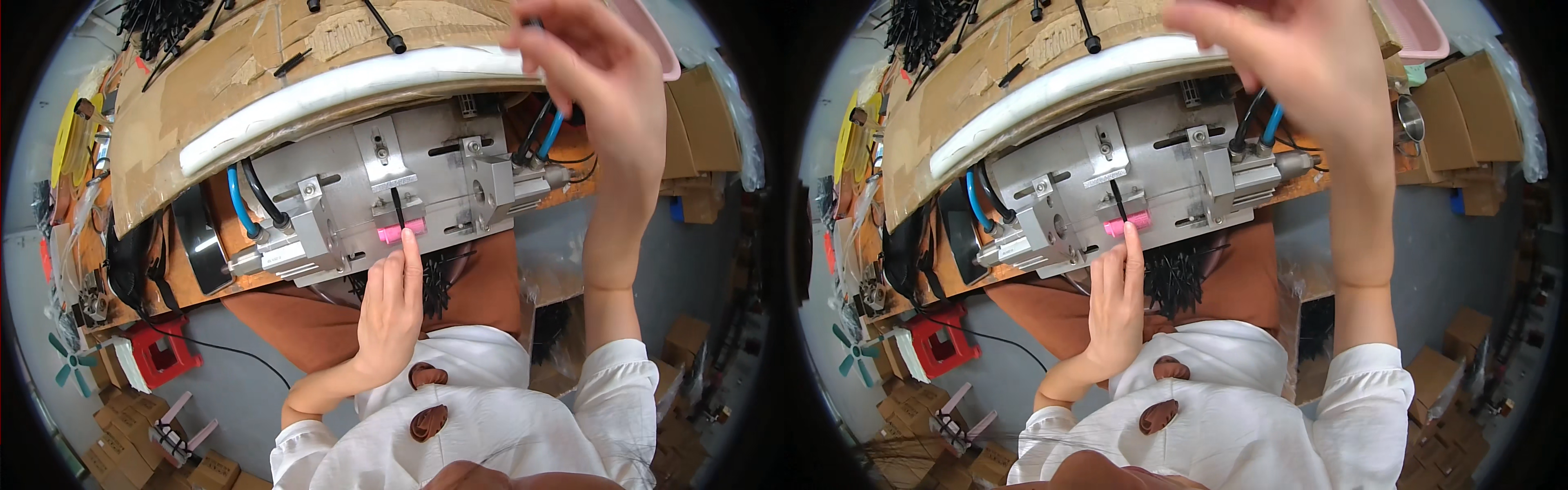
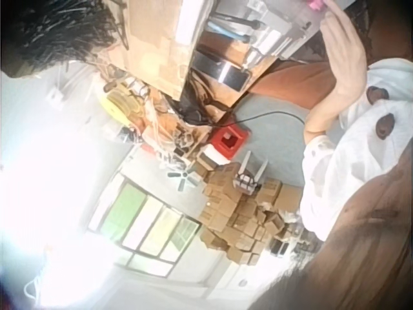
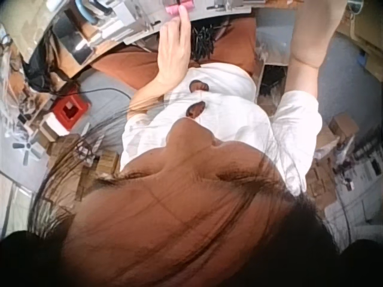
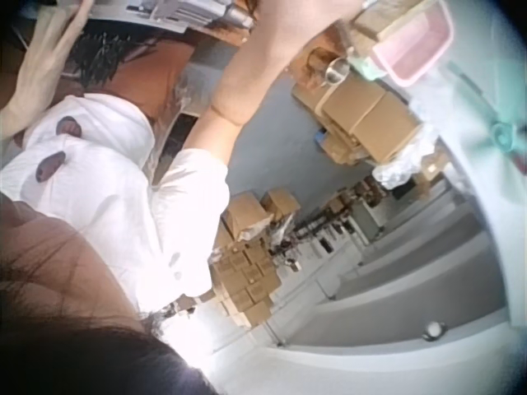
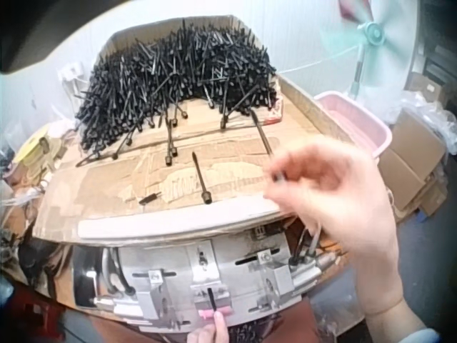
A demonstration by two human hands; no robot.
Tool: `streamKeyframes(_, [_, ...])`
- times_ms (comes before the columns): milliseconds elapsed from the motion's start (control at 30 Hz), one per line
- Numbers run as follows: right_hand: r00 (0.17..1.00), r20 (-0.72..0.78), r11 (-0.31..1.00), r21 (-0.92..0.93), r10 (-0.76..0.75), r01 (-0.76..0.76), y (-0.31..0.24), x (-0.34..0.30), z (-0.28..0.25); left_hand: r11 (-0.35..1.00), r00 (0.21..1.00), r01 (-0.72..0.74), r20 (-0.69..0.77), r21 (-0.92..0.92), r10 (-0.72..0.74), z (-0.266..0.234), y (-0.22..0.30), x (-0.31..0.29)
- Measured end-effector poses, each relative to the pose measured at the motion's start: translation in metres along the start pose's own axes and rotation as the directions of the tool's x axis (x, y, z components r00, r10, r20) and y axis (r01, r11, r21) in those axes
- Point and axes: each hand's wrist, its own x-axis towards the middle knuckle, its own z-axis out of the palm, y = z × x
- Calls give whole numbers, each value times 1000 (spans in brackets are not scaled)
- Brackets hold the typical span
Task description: The person picks up zip ties from a pile, inserts them one by one into a machine to be processed, and clears the finished ties into a basin. Finally, they empty the basin of processed ties into a plastic-lined box and resume the process.
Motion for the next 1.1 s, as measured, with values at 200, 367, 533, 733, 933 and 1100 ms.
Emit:
streamKeyframes(200, [936, 227, 928, -202, -268, 314, 7, -125, 25, 982, 980, -188, -75, -29, 185, -48, -11, 42])
streamKeyframes(367, [952, 184, 941, -192, -244, 278, 34, -179, 87, 966, 876, -180, -416, 187, 244, -92, -70, 196])
streamKeyframes(533, [957, 210, 950, -198, -201, 243, 39, -172, 99, 987, 923, -150, -351, 58, 161, -96, -82, 242])
streamKeyframes(733, [915, 353, 903, -301, -194, 307, 8, -138, 62, 995, 921, -80, -386, -58, 52, -116, -61, 179])
streamKeyframes(933, [911, 227, 739, -533, -345, 413, 7, 16, 54, 979, 969, -105, -203, 177, 141, -70, -15, 32])
streamKeyframes(1100, [804, 481, 799, -294, -351, 525, -7, 52, 35, 974, 990, -78, -96, 213, 100, -4, -1, -1])
